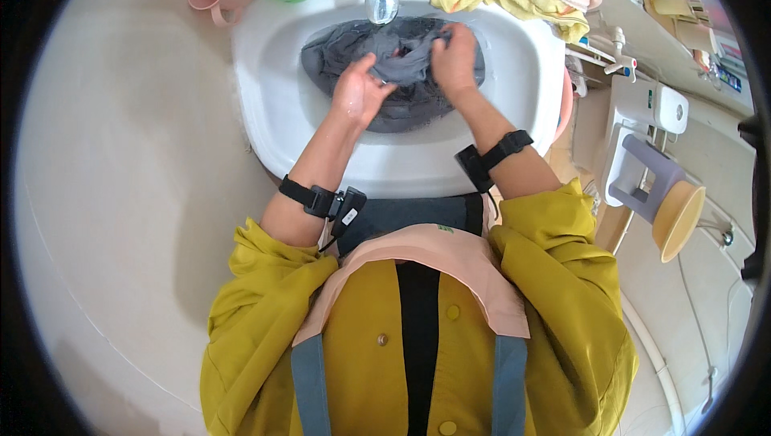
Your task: The person hand-washes a yellow t-shirt in a bathroom sink, scrubbing and rinsing it under running water. After wringing out the yellow shirt, they place it in a pink basin and begin washing a gray garment in the same manner.
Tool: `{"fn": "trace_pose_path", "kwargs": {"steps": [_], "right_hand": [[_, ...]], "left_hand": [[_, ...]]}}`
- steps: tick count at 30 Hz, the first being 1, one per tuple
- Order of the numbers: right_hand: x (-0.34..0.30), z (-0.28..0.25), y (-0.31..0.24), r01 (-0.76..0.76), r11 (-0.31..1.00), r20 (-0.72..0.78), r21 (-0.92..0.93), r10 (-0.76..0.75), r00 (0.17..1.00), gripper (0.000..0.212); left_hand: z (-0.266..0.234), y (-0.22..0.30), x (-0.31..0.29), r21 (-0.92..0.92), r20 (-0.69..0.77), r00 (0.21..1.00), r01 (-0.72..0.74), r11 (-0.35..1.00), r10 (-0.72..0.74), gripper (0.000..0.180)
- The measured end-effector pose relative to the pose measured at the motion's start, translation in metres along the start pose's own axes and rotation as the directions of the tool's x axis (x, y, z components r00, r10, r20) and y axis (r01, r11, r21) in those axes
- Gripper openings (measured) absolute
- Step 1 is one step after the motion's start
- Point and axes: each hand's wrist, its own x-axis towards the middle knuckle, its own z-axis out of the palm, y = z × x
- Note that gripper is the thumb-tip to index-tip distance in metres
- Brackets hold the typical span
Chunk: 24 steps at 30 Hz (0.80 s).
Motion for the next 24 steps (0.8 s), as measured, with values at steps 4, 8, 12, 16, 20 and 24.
{"fn": "trace_pose_path", "kwargs": {"steps": [4,8,12,16,20,24], "right_hand": [[-0.002,-0.002,0.019,-0.046,0.998,0.067,-0.032,0.048,0.997,0.03],[-0.039,0.029,0.029,0.154,0.984,0.451,-0.091,-0.097,0.887,0.031],[-0.026,0.025,0.047,0.004,0.997,0.289,-0.075,0.018,0.957,0.031],[-0.023,0.027,0.015,-0.553,0.821,0.494,0.138,0.427,0.757,0.034],[-0.046,-0.012,-0.079,-0.433,0.863,0.638,0.26,0.183,0.748,0.032],[-0.08,-0.017,-0.106,0.162,0.979,0.456,0.126,-0.202,0.867,0.023]], "left_hand": [[-0.028,0.003,0.009,0.124,-0.168,0.98,-0.083,0.989,0.103,0.048],[-0.049,-0.01,0.027,0.26,-0.271,0.954,-0.058,0.964,0.13,0.046],[-0.06,-0.011,0.028,0.354,-0.303,0.945,-0.009,0.935,0.124,0.04],[-0.034,-0.006,0.014,-0.028,-0.211,0.965,0.153,0.988,-0.155,0.043],[-0.011,0.001,-0.003,-0.135,-0.198,0.907,0.352,0.926,-0.373,0.051],[-0.032,-0.034,0.015,-0.319,0.275,0.937,0.3,0.899,-0.215,0.043]]}}
